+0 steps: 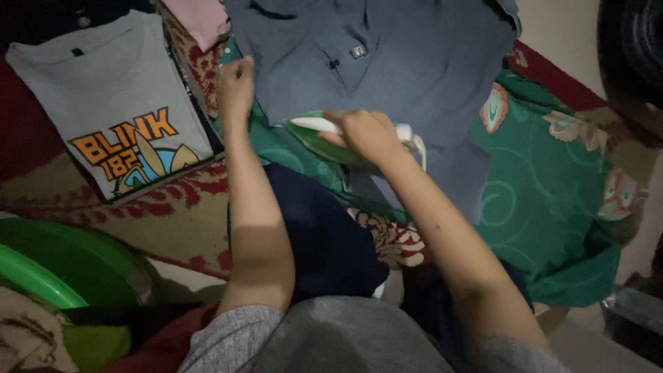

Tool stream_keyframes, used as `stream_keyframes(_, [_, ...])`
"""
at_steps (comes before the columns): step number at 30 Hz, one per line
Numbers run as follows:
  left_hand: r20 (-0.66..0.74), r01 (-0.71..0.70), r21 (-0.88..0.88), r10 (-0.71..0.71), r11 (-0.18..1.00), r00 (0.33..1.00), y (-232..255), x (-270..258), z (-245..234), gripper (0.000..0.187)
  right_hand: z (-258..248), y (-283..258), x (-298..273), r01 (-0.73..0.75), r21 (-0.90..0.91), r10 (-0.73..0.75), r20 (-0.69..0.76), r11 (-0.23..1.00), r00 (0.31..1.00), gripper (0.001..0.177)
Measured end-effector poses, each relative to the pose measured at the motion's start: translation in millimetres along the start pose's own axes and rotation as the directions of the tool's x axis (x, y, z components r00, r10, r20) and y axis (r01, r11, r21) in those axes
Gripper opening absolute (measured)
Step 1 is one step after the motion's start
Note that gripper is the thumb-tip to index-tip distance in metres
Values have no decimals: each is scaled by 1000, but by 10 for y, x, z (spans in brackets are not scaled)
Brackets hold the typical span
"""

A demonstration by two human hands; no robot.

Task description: The person irons a gray polo shirt on a green patterned cloth laid on the floor. They repeatedly smooth the fabric, use a green and white iron to press the body and sleeves, and flip the shirt to iron both sides.

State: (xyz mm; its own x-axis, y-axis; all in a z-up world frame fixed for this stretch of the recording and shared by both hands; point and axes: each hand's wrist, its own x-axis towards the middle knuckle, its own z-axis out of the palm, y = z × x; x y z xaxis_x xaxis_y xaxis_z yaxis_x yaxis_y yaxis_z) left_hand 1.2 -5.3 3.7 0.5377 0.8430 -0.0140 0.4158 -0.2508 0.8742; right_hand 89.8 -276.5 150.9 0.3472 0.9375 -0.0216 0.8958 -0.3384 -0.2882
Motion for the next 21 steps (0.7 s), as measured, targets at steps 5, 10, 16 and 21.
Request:
stream_keyframes(5, [11,-192,-38,193,981,981,17,-35,11,33,-112,116,-905,-377,-22,377,-6,926,926,47])
stream_keyframes(10, [120,-180,-80,189,980,975,19,-88,21,38,-39,24,-1390,-614,-54,606,-114,788,787,50])
stream_keyframes(16, [-64,-277,-86,273,957,960,-145,41,140,40,48,92,-994,-507,49,509,-55,860,859,54])
stream_keyframes(21, [-294,-448,39,439,893,849,-303,79,240,24,83,13,-251,-325,4,325,-23,946,946,55])
